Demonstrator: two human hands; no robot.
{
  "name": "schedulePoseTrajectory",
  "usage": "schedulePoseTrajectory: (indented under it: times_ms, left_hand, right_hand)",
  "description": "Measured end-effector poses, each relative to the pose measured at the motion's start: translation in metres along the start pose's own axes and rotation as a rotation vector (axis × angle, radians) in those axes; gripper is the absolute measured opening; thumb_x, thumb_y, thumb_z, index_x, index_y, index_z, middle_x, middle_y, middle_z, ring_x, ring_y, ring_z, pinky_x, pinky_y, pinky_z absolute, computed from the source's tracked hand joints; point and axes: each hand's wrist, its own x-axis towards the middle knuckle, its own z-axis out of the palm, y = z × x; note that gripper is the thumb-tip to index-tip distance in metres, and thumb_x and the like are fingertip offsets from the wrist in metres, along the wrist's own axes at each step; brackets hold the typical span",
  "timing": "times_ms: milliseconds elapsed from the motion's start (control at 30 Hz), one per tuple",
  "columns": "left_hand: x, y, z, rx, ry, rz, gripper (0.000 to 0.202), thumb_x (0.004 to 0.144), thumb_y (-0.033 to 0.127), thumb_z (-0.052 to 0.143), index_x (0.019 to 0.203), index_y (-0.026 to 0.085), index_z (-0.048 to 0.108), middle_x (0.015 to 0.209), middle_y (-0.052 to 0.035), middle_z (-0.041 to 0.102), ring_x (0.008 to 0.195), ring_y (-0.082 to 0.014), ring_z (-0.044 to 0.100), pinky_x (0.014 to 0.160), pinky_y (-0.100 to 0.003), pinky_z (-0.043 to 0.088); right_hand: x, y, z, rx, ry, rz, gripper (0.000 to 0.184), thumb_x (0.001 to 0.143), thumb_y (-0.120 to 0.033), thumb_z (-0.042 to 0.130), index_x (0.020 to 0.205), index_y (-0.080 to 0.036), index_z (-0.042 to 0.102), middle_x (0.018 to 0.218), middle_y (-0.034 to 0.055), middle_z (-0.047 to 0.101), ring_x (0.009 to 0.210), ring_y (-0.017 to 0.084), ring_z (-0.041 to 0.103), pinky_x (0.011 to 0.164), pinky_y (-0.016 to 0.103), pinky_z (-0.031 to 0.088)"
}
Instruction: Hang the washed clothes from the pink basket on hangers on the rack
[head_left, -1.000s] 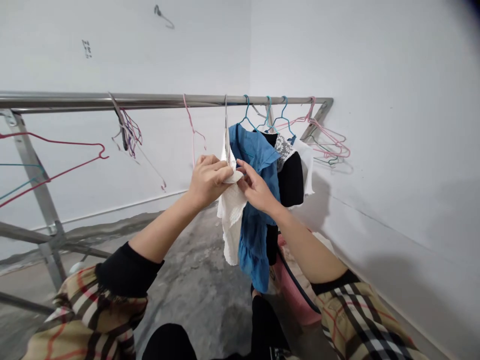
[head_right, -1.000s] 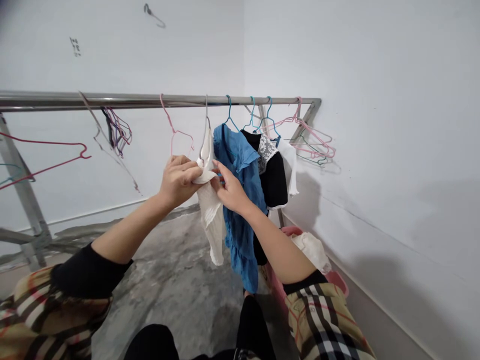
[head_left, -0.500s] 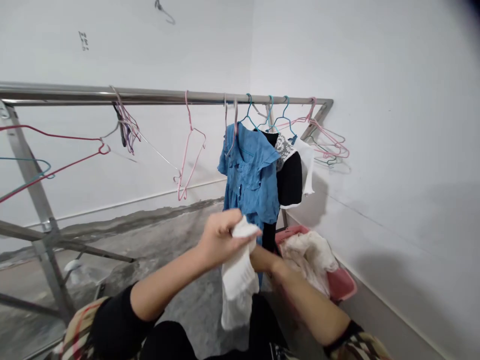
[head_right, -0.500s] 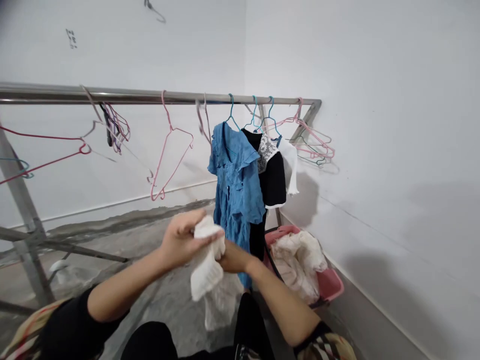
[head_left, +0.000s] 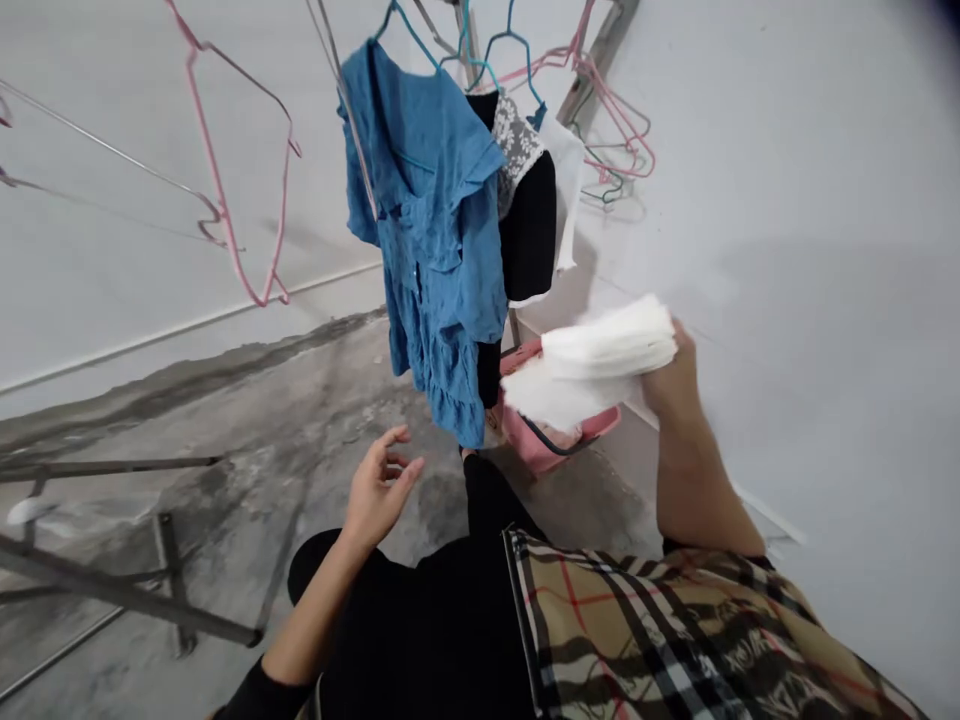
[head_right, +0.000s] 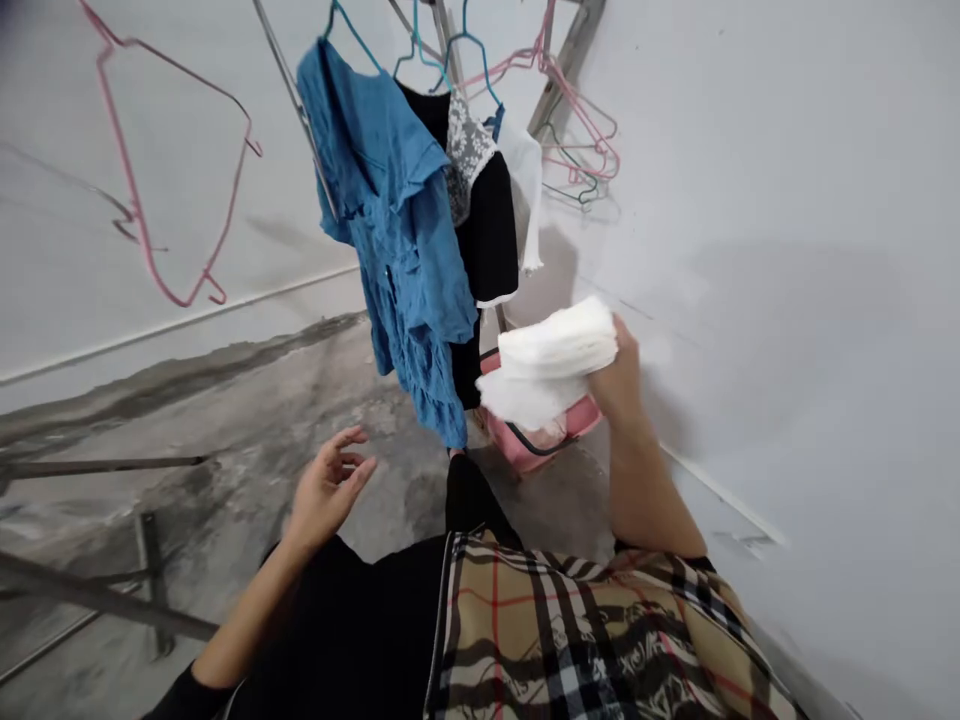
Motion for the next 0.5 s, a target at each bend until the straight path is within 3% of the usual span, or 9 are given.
schedulePoseTrajectory:
  times_ms: [67, 133, 267, 367, 500]
  left_hand:
    - [-0.004, -0.008, 0.002, -0.022, 0.002, -0.038, 0.049, 0.084, 0.041, 0.063, 0.128, 0.025, 0.049, 0.117, -0.0075, 0.058, 0.078, -0.0137, 0.061, 0.069, -0.029, 0.055]
    - [-0.006, -0.010, 0.004, -0.032, 0.002, -0.049, 0.047, 0.084, 0.041, 0.064, 0.126, 0.025, 0.051, 0.113, -0.0067, 0.060, 0.077, -0.0136, 0.061, 0.069, -0.029, 0.054]
    - [-0.007, -0.011, 0.005, -0.056, -0.009, -0.060, 0.038, 0.085, 0.042, 0.062, 0.118, 0.024, 0.058, 0.106, -0.0054, 0.065, 0.072, -0.0142, 0.061, 0.065, -0.028, 0.053]
    - [-0.003, -0.007, 0.003, -0.026, -0.009, -0.037, 0.032, 0.085, 0.041, 0.060, 0.113, 0.025, 0.062, 0.100, -0.0033, 0.067, 0.068, -0.0147, 0.060, 0.064, -0.029, 0.053]
    - [0.013, 0.010, 0.001, -0.002, 0.001, 0.003, 0.030, 0.084, 0.040, 0.060, 0.108, 0.024, 0.064, 0.095, -0.0031, 0.069, 0.064, -0.0150, 0.061, 0.060, -0.029, 0.053]
  right_hand:
    - [0.017, 0.017, -0.005, 0.047, 0.128, 0.008, 0.033, 0.084, -0.038, 0.058, 0.111, -0.020, 0.061, 0.111, 0.0084, 0.068, 0.101, 0.024, 0.065, 0.091, 0.041, 0.053]
    - [0.027, 0.040, 0.000, 0.033, 0.166, 0.072, 0.036, 0.083, -0.040, 0.056, 0.111, -0.017, 0.058, 0.109, 0.0105, 0.068, 0.099, 0.024, 0.065, 0.090, 0.042, 0.053]
    - [0.030, 0.069, 0.028, -0.191, -0.128, 0.154, 0.044, 0.080, -0.043, 0.059, 0.110, -0.011, 0.061, 0.107, 0.0200, 0.066, 0.096, 0.027, 0.065, 0.088, 0.043, 0.052]
    - [0.032, 0.046, 0.051, -0.202, -0.226, 0.051, 0.051, 0.078, -0.042, 0.064, 0.119, -0.012, 0.062, 0.118, 0.0226, 0.062, 0.094, 0.027, 0.065, 0.080, 0.040, 0.054]
    - [0.065, -0.032, 0.078, -0.072, -0.147, -0.317, 0.050, 0.089, -0.043, 0.052, 0.133, -0.019, 0.053, 0.130, 0.0150, 0.056, 0.112, 0.024, 0.060, 0.086, 0.039, 0.055]
